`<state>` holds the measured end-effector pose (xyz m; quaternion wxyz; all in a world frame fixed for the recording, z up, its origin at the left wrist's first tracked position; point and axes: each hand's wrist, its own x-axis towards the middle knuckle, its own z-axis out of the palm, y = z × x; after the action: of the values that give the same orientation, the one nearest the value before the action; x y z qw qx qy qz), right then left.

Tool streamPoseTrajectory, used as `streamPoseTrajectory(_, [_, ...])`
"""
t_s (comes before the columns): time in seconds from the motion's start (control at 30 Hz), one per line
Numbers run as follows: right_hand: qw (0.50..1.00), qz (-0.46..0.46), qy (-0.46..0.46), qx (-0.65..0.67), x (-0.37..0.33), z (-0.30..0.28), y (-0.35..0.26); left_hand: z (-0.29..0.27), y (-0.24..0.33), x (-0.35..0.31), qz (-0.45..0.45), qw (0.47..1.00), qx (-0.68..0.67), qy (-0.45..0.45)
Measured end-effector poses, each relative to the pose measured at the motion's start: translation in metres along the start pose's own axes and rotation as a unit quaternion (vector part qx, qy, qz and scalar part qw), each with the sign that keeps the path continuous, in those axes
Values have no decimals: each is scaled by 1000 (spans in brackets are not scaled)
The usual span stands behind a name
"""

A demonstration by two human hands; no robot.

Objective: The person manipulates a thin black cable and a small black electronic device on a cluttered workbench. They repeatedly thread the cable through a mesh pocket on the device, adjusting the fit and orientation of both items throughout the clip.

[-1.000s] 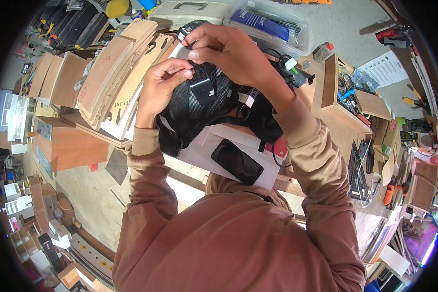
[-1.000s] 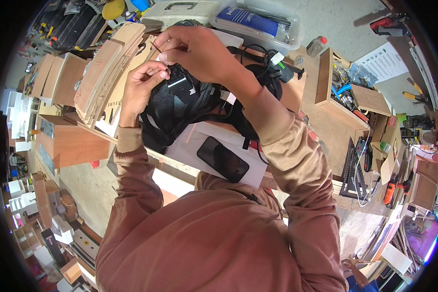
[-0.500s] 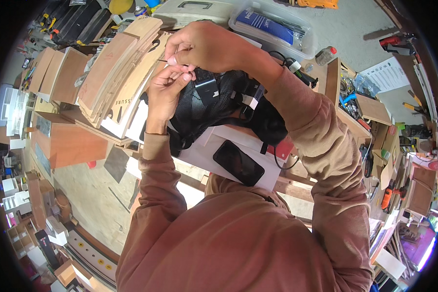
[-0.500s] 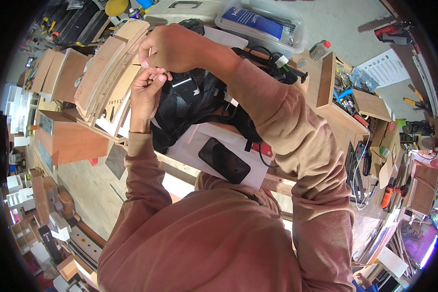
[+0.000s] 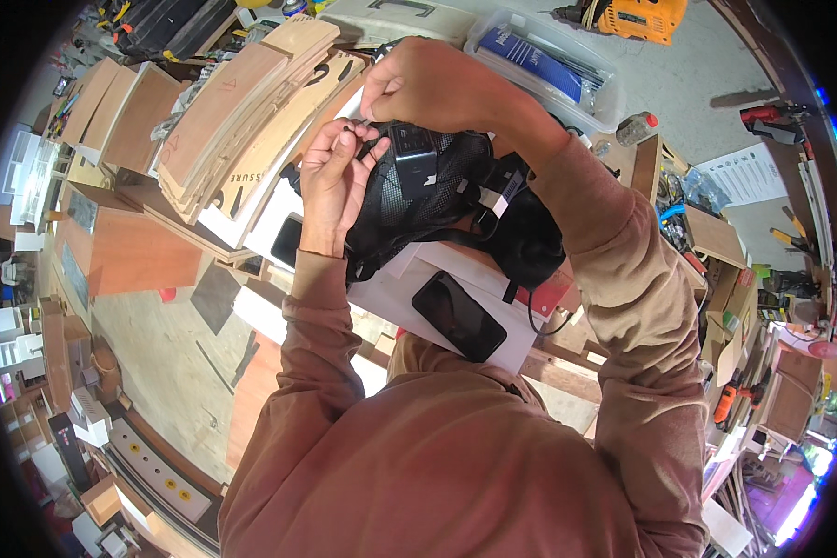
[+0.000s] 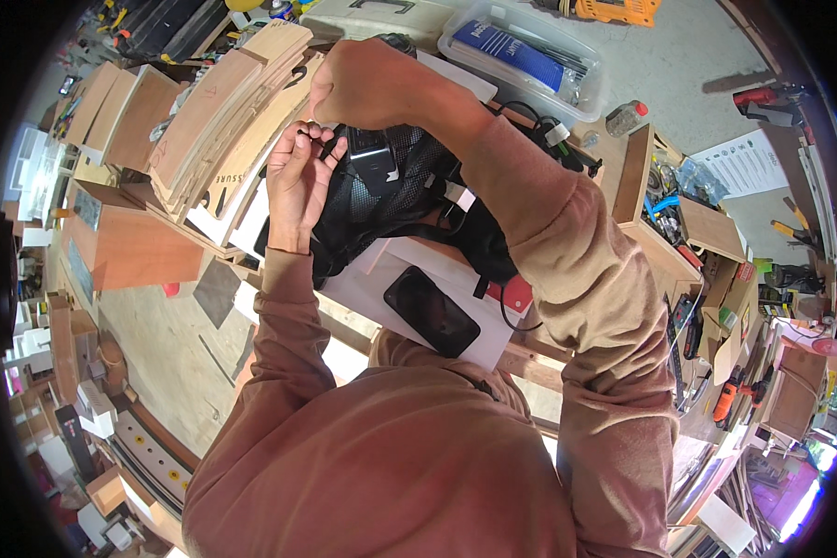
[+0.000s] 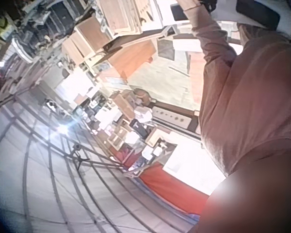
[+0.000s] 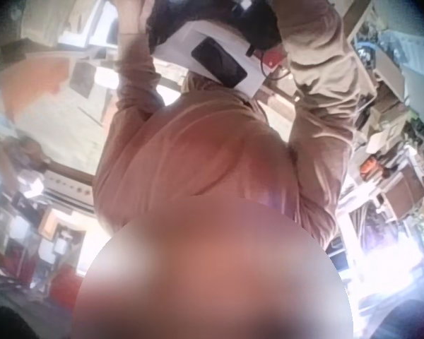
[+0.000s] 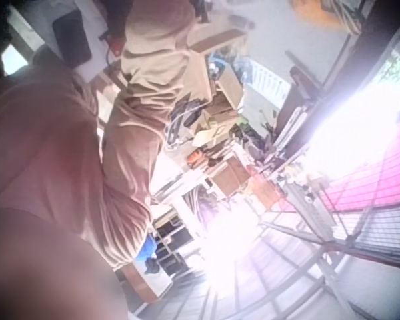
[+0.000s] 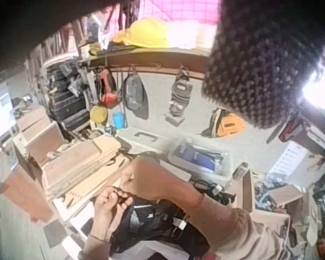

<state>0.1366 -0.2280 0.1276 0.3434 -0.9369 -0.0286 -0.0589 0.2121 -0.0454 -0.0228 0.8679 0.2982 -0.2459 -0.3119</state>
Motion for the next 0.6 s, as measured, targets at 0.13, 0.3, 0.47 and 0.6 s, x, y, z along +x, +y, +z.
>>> streamPoseTrajectory(0.13, [999, -42, -6, 22, 5, 6, 7, 1, 0, 0, -3, 1000, -2, 0])
streamPoseTrajectory(0.3, [999, -29, -3, 22, 3, 8, 3, 1, -1, 0, 2, 1000, -22, 8])
streamPoseTrajectory(0.47, [999, -28, 9, 17, 2, 7, 2, 3, 1, -1, 4, 1000, -26, 15])
streamPoseTrajectory(0.6, [999, -40, 27, 21, 3, 12, 7, 5, -1, 1, 1, 999, -30, 22])
